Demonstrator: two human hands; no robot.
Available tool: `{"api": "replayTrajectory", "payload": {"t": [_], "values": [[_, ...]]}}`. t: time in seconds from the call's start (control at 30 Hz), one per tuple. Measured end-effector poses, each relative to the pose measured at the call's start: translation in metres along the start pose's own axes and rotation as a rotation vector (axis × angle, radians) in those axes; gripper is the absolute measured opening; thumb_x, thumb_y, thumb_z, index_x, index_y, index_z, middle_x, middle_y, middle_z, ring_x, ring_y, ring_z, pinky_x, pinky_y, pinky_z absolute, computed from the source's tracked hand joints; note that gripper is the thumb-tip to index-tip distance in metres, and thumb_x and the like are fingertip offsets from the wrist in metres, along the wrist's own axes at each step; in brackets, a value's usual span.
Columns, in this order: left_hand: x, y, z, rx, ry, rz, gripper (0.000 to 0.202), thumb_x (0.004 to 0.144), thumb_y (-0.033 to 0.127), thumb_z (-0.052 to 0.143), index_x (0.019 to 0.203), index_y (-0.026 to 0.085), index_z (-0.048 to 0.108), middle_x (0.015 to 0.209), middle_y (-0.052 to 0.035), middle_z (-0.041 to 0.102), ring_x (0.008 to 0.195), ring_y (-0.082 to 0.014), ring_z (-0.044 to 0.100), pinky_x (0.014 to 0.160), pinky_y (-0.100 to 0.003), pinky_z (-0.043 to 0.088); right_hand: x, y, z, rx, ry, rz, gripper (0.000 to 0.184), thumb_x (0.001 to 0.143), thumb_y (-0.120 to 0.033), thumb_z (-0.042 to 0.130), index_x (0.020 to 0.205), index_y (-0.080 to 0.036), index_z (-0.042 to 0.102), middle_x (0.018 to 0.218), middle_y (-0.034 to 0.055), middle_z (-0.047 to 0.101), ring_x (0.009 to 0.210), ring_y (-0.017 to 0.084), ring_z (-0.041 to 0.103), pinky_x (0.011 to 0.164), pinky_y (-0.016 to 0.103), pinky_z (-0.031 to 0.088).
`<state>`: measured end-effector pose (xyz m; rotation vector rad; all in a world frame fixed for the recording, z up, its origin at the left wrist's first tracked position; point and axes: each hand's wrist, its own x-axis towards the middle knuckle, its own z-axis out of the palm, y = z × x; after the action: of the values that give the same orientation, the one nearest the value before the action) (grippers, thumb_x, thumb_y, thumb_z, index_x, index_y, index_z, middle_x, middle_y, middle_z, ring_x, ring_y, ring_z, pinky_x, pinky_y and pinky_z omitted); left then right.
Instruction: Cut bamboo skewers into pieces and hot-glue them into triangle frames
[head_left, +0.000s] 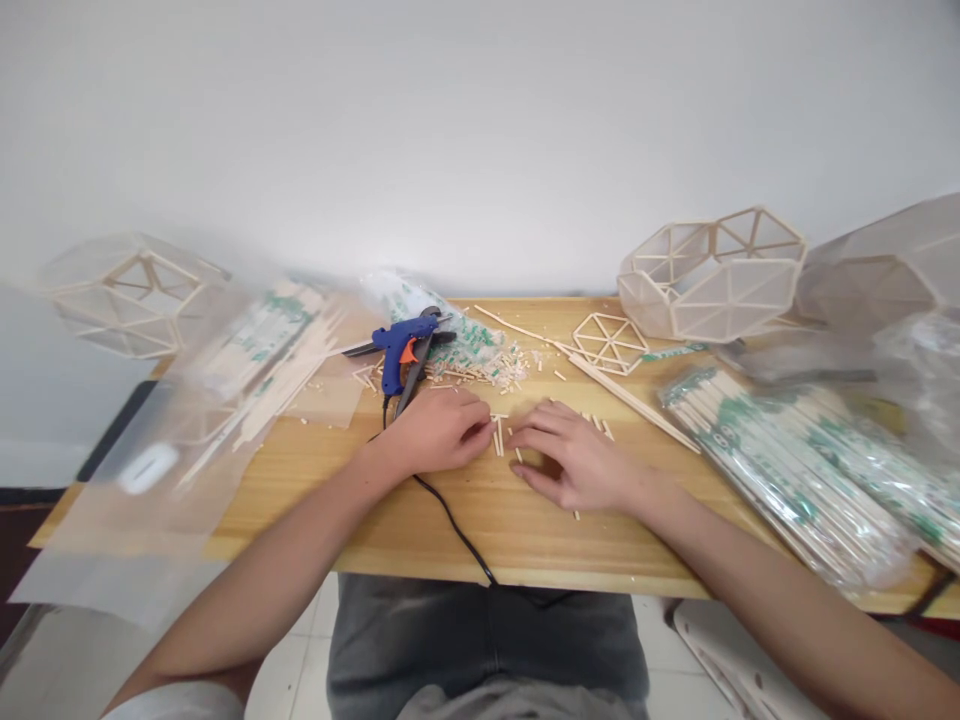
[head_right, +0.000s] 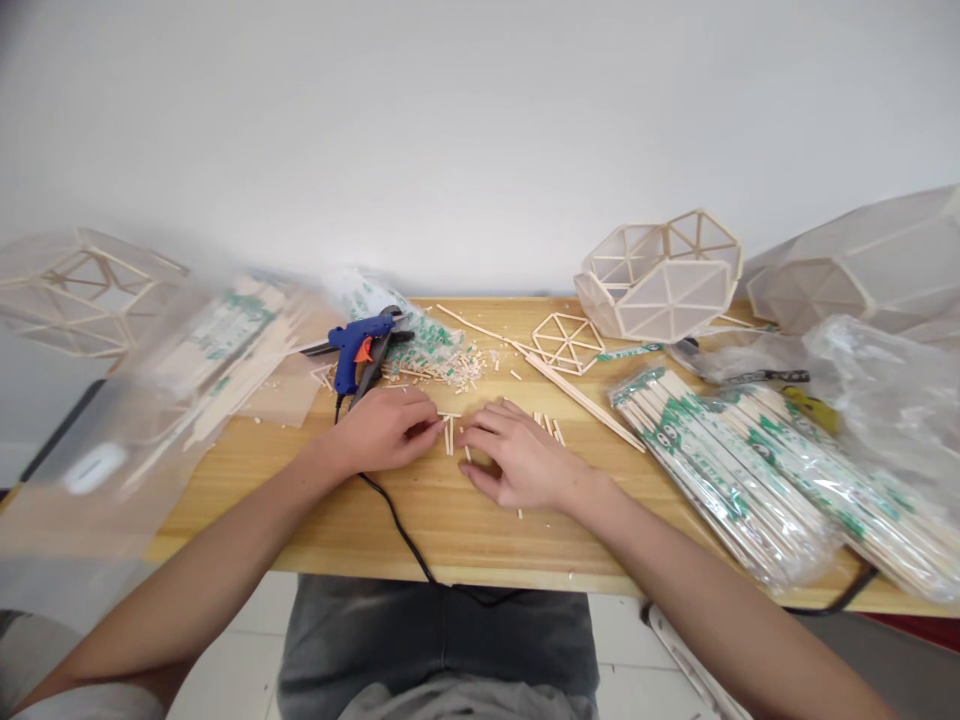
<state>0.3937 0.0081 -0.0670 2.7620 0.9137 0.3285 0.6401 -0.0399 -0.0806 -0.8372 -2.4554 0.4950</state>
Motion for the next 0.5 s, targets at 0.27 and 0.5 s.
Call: {"api": "replayTrajectory", "payload": {"t": [0.27, 0.5], "values": [[0.003, 0.0033, -0.0011, -0.033, -0.104, -0.045, 0.025, 0.096, 0.029, 0.055, 0.076, 0.019, 0.065, 0.078, -0.0032, 0.069, 0.075, -0.0183, 0.064, 0.067, -0.032, 0.038, -0.0001, 0.0023, 0.0011, -0.022, 0.008, 0.002, 0.023, 0.098, -0.024, 0.063, 0.121, -0.02, 0.068, 0.101, 0.0098, 0.068, 0.095, 0.025, 0.062, 0.087, 0.042, 0.05], [0.0049, 0.0016, -0.0029, -0.022, -0.124, -0.107, 0.025, 0.097, 0.03, 0.056, 0.076, 0.019, 0.063, 0.081, -0.0028, 0.07, 0.077, -0.0183, 0.064, 0.066, -0.032, 0.037, 0.0008, 0.0002, 0.0011, -0.017, -0.005, -0.007, 0.021, 0.099, -0.021, 0.06, 0.117, -0.019, 0.072, 0.102, 0.0103, 0.066, 0.096, 0.024, 0.061, 0.087, 0.042, 0.049]]}}
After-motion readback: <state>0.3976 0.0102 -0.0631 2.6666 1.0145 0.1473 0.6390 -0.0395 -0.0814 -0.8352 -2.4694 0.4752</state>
